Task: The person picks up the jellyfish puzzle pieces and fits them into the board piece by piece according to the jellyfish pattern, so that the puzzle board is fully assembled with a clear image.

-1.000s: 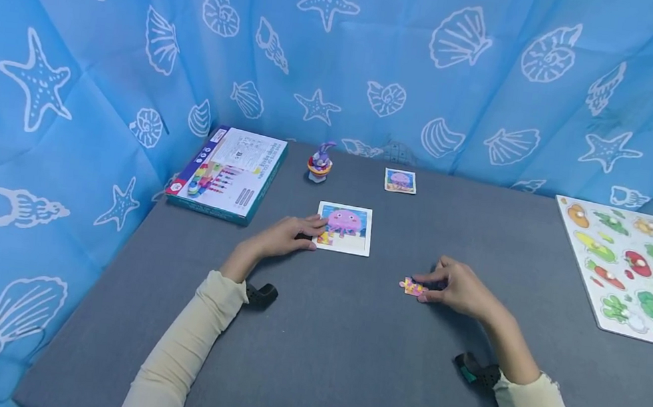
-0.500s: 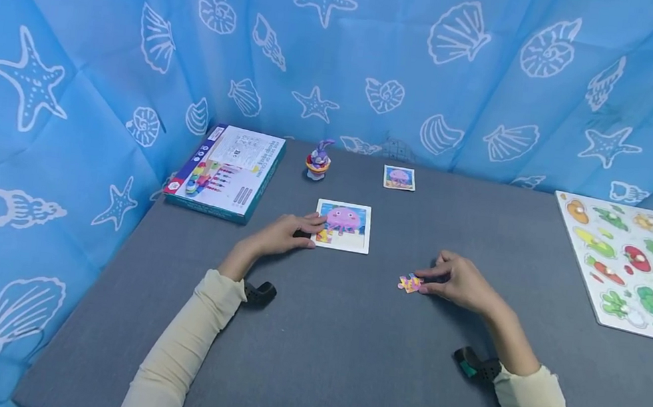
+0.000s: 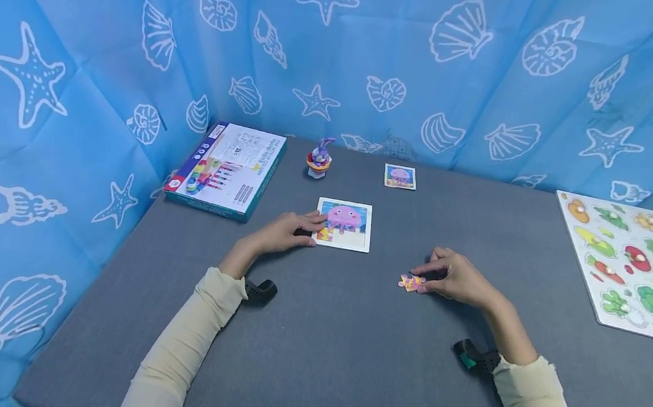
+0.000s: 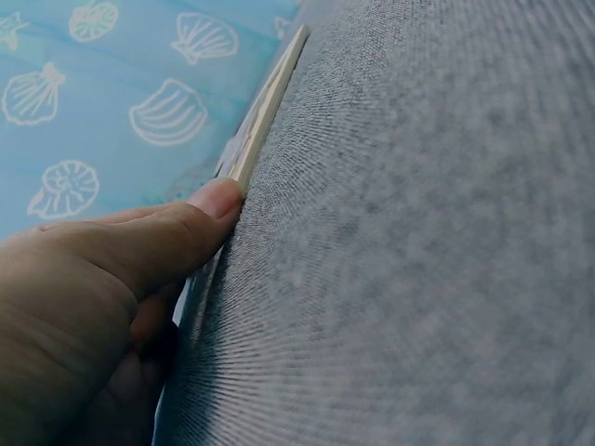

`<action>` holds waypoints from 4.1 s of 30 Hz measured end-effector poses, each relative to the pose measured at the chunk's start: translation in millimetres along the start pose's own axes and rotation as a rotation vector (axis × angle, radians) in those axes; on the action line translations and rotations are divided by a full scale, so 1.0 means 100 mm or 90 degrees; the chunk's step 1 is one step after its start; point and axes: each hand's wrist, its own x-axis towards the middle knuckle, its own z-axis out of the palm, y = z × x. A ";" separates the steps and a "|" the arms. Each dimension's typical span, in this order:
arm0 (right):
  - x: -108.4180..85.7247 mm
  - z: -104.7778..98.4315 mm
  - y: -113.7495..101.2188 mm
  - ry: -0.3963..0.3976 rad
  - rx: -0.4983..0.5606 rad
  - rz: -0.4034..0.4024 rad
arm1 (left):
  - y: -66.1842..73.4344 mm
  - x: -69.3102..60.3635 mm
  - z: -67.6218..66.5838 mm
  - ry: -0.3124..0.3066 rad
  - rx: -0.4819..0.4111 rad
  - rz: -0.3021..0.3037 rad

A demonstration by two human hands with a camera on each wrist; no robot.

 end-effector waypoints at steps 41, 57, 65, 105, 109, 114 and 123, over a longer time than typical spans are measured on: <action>1.23 0.43 -0.68 0.051 -0.066 -0.050 | 0.01 -0.01 0.00 0.002 -0.006 -0.013; 1.33 0.41 -0.67 -0.053 -0.018 0.019 | 0.01 0.00 0.00 0.002 -0.018 -0.004; 1.33 0.40 -0.66 -0.101 -0.021 -0.003 | 0.04 -0.01 -0.02 -0.010 -0.016 -0.014; -0.42 -0.26 0.02 0.011 -0.073 0.159 | 0.02 -0.01 -0.03 -0.012 0.003 -0.002; -0.44 -0.21 0.03 0.050 -0.075 0.140 | 0.04 -0.02 -0.03 -0.018 0.008 -0.013; -0.41 -0.18 0.05 0.080 -0.070 0.143 | 0.04 -0.02 -0.02 -0.023 0.005 -0.026; -0.34 -0.15 0.18 0.099 -0.030 0.142 | 0.03 -0.02 -0.03 -0.025 0.004 -0.020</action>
